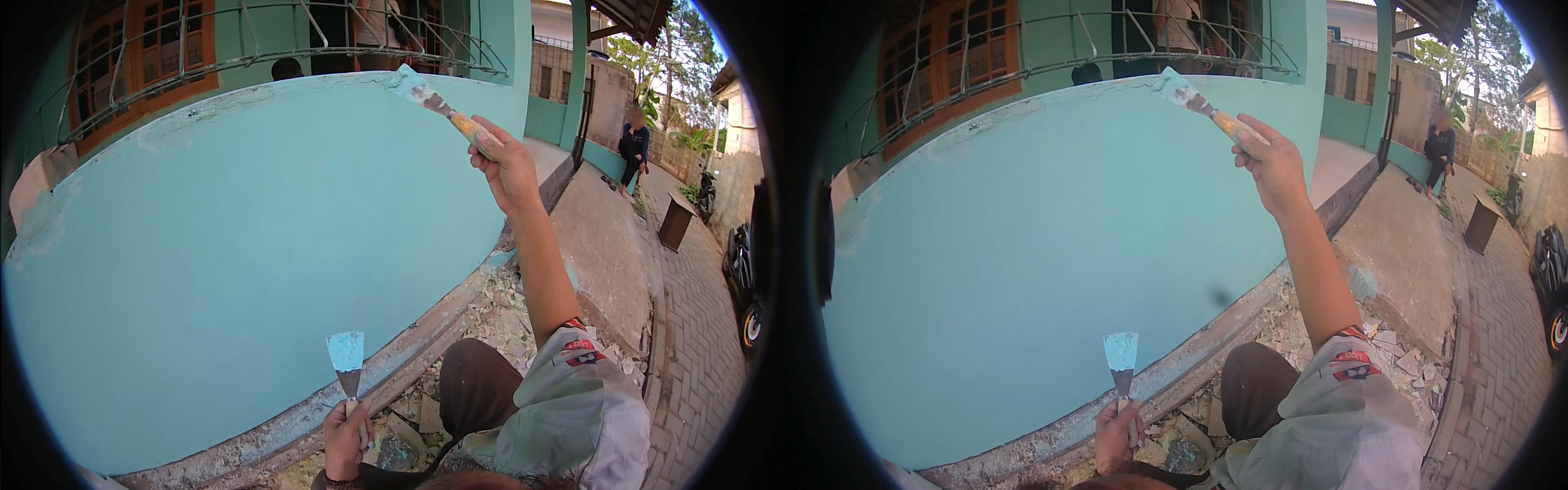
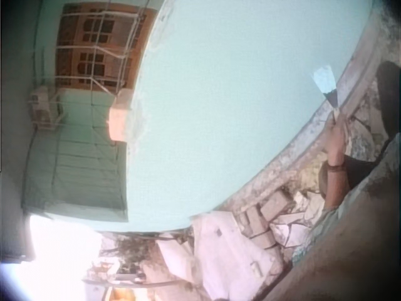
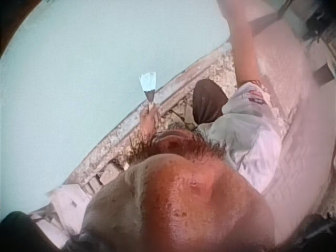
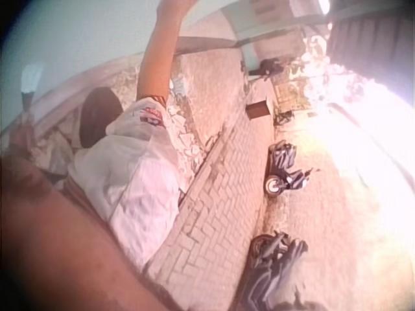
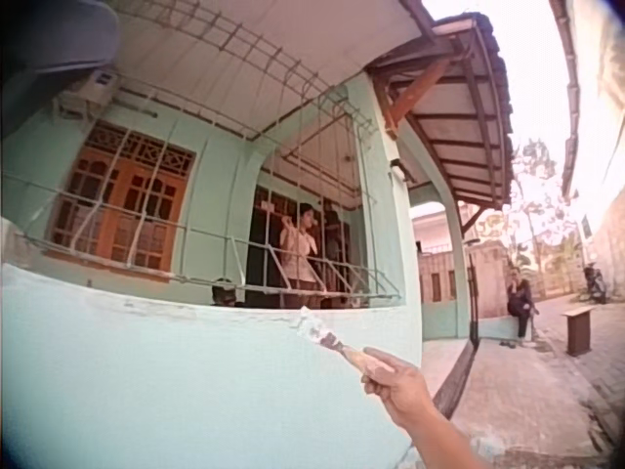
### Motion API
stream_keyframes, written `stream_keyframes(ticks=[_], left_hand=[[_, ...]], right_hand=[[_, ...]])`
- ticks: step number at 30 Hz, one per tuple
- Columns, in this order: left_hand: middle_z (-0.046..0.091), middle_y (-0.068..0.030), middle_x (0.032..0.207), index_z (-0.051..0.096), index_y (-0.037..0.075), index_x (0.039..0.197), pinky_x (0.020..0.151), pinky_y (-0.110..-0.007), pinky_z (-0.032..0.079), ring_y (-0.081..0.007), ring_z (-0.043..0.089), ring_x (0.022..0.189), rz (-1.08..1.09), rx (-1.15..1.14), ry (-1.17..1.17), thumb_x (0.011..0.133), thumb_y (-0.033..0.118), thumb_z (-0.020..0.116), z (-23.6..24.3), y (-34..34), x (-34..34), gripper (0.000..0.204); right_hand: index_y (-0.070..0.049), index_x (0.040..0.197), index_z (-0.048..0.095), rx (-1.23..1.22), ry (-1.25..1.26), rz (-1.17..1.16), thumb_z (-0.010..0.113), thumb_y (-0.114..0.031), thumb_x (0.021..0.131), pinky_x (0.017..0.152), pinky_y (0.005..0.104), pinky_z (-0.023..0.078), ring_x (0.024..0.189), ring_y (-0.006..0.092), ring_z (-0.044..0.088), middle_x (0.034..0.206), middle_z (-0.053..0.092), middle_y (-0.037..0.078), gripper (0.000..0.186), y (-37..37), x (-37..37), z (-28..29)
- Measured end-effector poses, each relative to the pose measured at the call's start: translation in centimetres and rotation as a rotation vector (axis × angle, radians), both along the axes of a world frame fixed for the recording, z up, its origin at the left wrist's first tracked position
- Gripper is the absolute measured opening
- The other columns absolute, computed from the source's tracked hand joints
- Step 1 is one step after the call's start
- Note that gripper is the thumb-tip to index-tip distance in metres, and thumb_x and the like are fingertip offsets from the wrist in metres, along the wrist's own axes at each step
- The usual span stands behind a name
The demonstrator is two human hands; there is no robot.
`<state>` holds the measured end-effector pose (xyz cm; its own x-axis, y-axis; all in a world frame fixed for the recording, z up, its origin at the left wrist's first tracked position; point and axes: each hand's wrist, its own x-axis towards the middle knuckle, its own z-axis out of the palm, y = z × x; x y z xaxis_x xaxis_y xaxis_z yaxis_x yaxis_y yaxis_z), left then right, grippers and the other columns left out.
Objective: The person applies a light blue plaster-like substance to a wall using a putty knife and a smaller scraper. They repeatedly scoop material from a bucket, transfer it between tools, and smooth it onto the wall surface.
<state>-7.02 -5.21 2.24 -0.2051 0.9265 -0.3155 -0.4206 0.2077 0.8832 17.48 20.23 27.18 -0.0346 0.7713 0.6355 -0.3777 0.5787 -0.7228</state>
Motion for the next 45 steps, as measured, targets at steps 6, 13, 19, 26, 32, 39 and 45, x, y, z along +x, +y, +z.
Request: stream_keyframes(ticks=[6, 13, 19, 26, 32, 39, 45], left_hand=[[0.053, -0.0057, 0.054, 0.052, 0.005, 0.087, 0.032, -0.026, 0.028, -0.0132, 0.046, 0.036, -0.034, 0.036, -0.018, 0.088, 0.017, 0.063, -0.7, 0.3, 0.3, 0.016], [0.053, -0.0056, 0.052, 0.054, 0.005, 0.085, 0.032, -0.024, 0.029, -0.0113, 0.044, 0.034, 0.051, 0.053, -0.026, 0.089, 0.014, 0.063, -0.5, 0.2, 0.6, 0.013], [0.053, -0.0056, 0.052, 0.054, 0.005, 0.087, 0.031, -0.023, 0.030, -0.0114, 0.045, 0.034, 0.055, 0.040, -0.006, 0.089, 0.013, 0.062, -0.9, 0.2, 0.1, 0.012], [0.054, -0.0056, 0.053, 0.054, 0.005, 0.088, 0.030, -0.023, 0.028, -0.0119, 0.045, 0.034, 0.061, -0.005, 0.003, 0.089, 0.014, 0.062, -0.7, 0.1, 0.1, 0.012], [0.053, -0.0051, 0.052, 0.053, 0.005, 0.086, 0.031, -0.023, 0.028, -0.0117, 0.043, 0.034, 0.049, 0.003, -0.016, 0.089, 0.013, 0.062, -1.2, 0.2, -0.1, 0.012], [0.053, -0.0050, 0.052, 0.052, 0.006, 0.084, 0.030, -0.023, 0.027, -0.0108, 0.043, 0.034, 0.048, 0.045, -0.011, 0.089, 0.014, 0.062, -1.1, 0.2, -0.2, 0.014], [0.052, -0.0048, 0.052, 0.053, 0.006, 0.085, 0.031, -0.023, 0.027, -0.0111, 0.044, 0.034, 0.035, 0.018, -0.006, 0.089, 0.015, 0.063, -0.9, 0.3, -0.3, 0.014]], right_hand=[[0.007, 0.137, 0.030, -0.585, 0.574, 0.804, 0.046, -0.006, 0.096, 0.064, 0.0213, 0.047, 0.084, 0.0150, 0.051, 0.115, 0.048, 0.019, 0.046, -1.2, -1.6, -10.8], [-0.003, 0.142, 0.033, -0.161, 0.236, 0.542, 0.044, -0.016, 0.099, 0.057, 0.0187, 0.039, 0.075, 0.0087, 0.045, 0.102, 0.050, 0.006, 0.046, 0.3, -5.2, -11.1], [-0.003, 0.140, 0.040, 0.006, 0.029, -0.223, 0.040, -0.022, 0.101, 0.059, 0.0251, 0.040, 0.074, 0.0127, 0.045, 0.097, 0.051, 0.007, 0.043, 4.5, -10.6, -9.3], [0.002, 0.137, 0.041, 0.524, -0.275, -0.981, 0.052, -0.013, 0.094, 0.063, 0.0336, 0.045, 0.077, 0.0248, 0.050, 0.093, 0.052, 0.016, 0.047, 6.5, -11.1, -8.3], [-0.002, 0.132, 0.047, 0.598, -0.388, -1.063, 0.057, -0.008, 0.088, 0.060, 0.0363, 0.047, 0.071, 0.0265, 0.053, 0.092, 0.050, 0.016, 0.045, 5.3, -10.2, -5.4], [-0.008, 0.130, 0.050, 0.497, -0.574, -1.034, 0.060, -0.009, 0.086, 0.058, 0.0378, 0.048, 0.067, 0.0286, 0.054, 0.090, 0.048, 0.016, 0.045, 3.8, -10.0, -6.2], [-0.008, 0.129, 0.050, 0.535, -0.543, -1.092, 0.059, -0.009, 0.087, 0.062, 0.0396, 0.049, 0.068, 0.0304, 0.054, 0.090, 0.049, 0.017, 0.044, 4.5, -8.3, -4.2]])
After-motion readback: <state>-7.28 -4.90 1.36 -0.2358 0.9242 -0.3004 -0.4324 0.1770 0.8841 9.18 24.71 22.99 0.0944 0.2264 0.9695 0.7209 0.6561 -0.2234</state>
